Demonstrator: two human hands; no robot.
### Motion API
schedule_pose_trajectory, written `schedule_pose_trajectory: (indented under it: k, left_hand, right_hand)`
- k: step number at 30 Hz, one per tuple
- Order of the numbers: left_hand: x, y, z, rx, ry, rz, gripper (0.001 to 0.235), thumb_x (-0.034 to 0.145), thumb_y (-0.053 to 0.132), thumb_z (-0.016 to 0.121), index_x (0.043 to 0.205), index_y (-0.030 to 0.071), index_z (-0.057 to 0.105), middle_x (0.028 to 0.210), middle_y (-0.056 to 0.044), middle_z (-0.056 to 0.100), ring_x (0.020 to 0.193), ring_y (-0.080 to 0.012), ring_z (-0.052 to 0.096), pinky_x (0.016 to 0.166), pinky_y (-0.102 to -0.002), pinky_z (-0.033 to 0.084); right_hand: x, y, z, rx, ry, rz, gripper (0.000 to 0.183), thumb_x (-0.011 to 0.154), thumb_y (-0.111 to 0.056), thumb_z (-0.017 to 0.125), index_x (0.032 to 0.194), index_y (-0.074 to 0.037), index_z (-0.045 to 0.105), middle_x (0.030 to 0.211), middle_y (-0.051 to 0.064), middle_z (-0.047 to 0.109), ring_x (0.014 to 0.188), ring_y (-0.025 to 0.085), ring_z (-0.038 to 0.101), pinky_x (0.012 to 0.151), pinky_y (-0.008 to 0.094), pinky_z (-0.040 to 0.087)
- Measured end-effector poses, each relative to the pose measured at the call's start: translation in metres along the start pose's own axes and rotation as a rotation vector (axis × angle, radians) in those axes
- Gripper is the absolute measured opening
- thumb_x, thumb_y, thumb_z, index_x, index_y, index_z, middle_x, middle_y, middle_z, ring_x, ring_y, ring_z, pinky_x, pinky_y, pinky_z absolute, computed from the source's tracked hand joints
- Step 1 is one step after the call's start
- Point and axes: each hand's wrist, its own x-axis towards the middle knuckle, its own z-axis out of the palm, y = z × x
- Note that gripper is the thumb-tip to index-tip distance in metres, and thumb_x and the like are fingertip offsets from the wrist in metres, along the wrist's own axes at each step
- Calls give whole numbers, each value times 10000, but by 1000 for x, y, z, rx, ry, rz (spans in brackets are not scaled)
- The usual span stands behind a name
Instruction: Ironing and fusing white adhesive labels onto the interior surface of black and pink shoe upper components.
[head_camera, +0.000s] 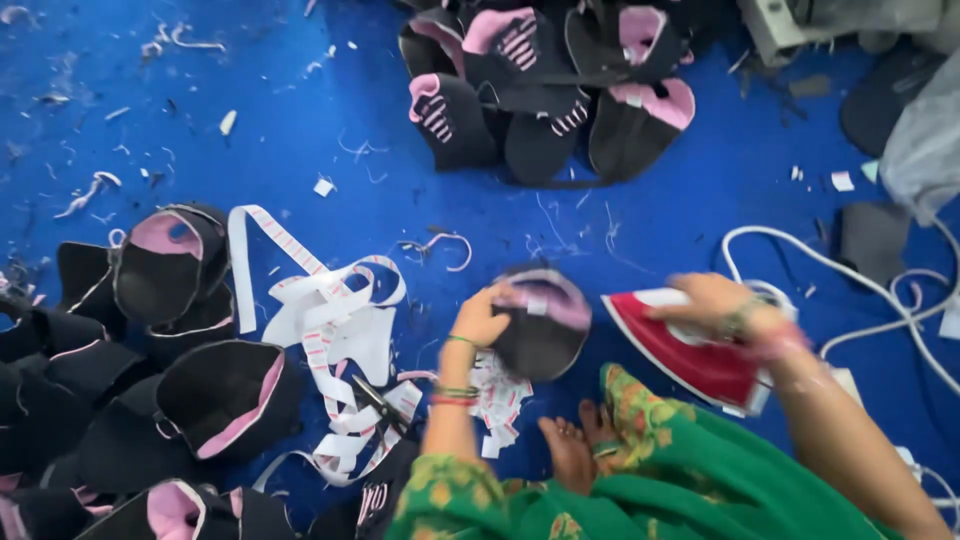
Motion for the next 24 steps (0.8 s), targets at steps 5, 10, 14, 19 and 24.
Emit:
schedule_pose_trajectory:
  k: [5,10,14,19,24]
  left_hand:
    - [54,118,-98,417,-350,-40,309,825,243,618,1075,145,770,1100,-210,736,1022,-383,706,910,-453,553]
    - [104,216,-160,-298,504,605,600,901,40,663,1447,58,415,1403,-240,542,1305,-344,493,1093,-380,405]
    - [71,193,-152,-42,563,437,459,978,133,752,1415,165,615,1529,-150,525,1393,-310,532,1203,-372,428]
    - [-49,108,-182,576,598,-23,690,711,171,791,1377,225,620,1536,-310,332,1418,-536,308,1144,-585,285]
    - [-218,-178,-216,1173,958,-710,1127,327,376,883,1379,36,666,1359,-286,601,1156,-462,576,986,-608,389]
  right_hand:
    - [-9,62,-23,109,150,23,773,682,-661,771,1174,-64,763,1027,216,796,922,336,757,811,439,610]
    - [20,65,-34,216,452,27,664,794,-574,791,1051,38,769,857,223,786,766,325,756,704,433,578]
    - [80,74,-16,729,847,-239,397,843,-171,802,1148,57,688,1000,128,727,903,234,708,781,371,559]
    - [127,78,27,1097,1067,-583,396,876,-14,722,1244,78,607,1178,105,702,1081,199,700,953,325,580]
    - [179,181,130,1173,931,-353,137,1007,-28,578,995,107,598,975,107,607,821,182,530,730,322,431]
